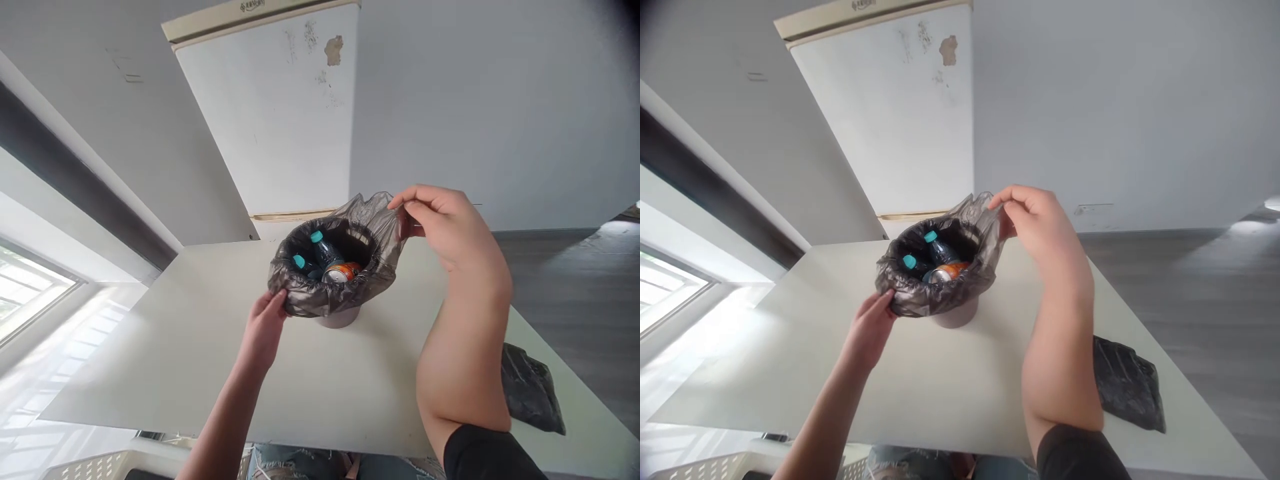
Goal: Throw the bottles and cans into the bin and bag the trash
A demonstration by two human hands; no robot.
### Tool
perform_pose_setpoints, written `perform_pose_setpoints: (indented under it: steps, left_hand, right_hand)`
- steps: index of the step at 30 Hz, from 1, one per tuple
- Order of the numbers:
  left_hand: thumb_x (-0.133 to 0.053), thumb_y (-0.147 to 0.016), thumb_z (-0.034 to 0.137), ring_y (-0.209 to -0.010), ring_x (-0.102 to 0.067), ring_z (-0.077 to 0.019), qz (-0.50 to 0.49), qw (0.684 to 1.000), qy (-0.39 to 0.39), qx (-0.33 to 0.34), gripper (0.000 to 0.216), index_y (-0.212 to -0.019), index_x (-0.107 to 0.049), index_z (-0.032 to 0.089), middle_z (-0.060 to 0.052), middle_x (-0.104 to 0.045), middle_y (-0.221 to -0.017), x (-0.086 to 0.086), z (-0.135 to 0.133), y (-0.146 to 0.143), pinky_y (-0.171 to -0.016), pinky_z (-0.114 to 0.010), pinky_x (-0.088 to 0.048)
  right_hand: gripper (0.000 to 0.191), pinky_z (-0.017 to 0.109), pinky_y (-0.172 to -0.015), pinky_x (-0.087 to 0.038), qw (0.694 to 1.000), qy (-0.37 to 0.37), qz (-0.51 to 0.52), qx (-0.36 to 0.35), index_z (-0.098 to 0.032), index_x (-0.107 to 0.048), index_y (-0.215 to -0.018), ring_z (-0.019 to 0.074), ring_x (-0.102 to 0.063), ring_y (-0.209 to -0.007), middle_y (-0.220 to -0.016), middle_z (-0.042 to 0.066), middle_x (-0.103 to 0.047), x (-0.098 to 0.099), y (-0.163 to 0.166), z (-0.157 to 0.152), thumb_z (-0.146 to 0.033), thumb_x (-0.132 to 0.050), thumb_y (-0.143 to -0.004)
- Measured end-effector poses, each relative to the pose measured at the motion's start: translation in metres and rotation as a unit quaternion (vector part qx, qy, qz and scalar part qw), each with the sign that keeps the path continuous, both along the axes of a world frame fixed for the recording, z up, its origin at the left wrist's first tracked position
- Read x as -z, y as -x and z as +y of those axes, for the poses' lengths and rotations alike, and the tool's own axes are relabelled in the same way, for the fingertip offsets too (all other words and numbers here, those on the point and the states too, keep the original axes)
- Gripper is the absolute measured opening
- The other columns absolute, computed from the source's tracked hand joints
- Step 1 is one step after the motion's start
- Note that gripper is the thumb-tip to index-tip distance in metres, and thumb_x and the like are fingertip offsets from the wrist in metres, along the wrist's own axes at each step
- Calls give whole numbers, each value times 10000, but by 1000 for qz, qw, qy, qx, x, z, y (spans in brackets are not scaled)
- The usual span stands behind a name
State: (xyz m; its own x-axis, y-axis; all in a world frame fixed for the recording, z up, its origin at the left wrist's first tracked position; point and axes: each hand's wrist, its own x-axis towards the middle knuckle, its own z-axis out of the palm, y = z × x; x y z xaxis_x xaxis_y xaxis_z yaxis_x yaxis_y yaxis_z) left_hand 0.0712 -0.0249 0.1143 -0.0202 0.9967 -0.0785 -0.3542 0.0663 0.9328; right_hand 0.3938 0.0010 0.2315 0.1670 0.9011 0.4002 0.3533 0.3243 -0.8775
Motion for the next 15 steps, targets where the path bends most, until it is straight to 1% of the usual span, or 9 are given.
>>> perform_pose_setpoints:
  steps: [2,4,7,9,12,14,15]
  left_hand:
    - [-838,-818,334,-715,-530,-113,-16,997,-53,-55,222,-822,-698,162,-16,-595,-811,-15,10,10,-622,-234,-443]
    - [-837,-784,258,-695,-503,-96,-13,992,-95,-84,199,-789,-662,163,-4,-561,-800,-34,22,22,-594,-210,-428]
    - [-809,-740,150,-653,-458,-82,6,990,-130,-62,220,-730,-590,164,12,-495,-729,-64,42,35,-556,-181,-395]
    - [-762,-723,88,-617,-416,-74,-3,984,-168,-55,219,-728,-558,170,25,-448,-690,-83,51,38,-533,-171,-366]
    - [-675,-721,42,-572,-363,-72,-43,966,-247,-58,213,-821,-553,184,41,-396,-688,-106,60,37,-521,-185,-348]
    - [-630,-718,33,-558,-357,-74,-75,952,-288,-67,229,-859,-537,187,47,-369,-690,-115,66,38,-527,-199,-351]
    - [-614,-723,37,-566,-381,-79,-82,946,-303,-82,218,-858,-531,186,45,-376,-692,-116,69,39,-540,-206,-365]
  right_hand:
    - [201,324,-597,-484,996,9,-64,66,-237,-745,-962,165,-561,-576,-686,7,-621,0,-5,-6,-344,-575,-980]
    - [197,321,-560,-438,986,31,-121,114,-249,-753,-967,164,-533,-527,-658,1,-622,-2,-8,-13,-330,-573,-971]
    - [194,328,-561,-430,973,66,-164,146,-266,-775,-996,175,-546,-500,-626,-6,-634,-7,-6,-22,-298,-590,-945]
    - [191,331,-563,-445,971,71,-165,160,-259,-786,-971,181,-575,-502,-619,-3,-648,-10,-1,-26,-282,-602,-923]
    - [189,340,-572,-485,976,32,-129,172,-237,-790,-905,199,-631,-548,-660,20,-686,-10,3,-28,-270,-604,-906]
    - [191,350,-583,-510,979,-1,-107,174,-234,-794,-887,215,-653,-588,-690,34,-710,-8,3,-27,-271,-607,-902]
    - [189,355,-581,-515,979,-14,-101,176,-233,-794,-880,219,-653,-595,-700,41,-719,-7,1,-26,-275,-611,-900]
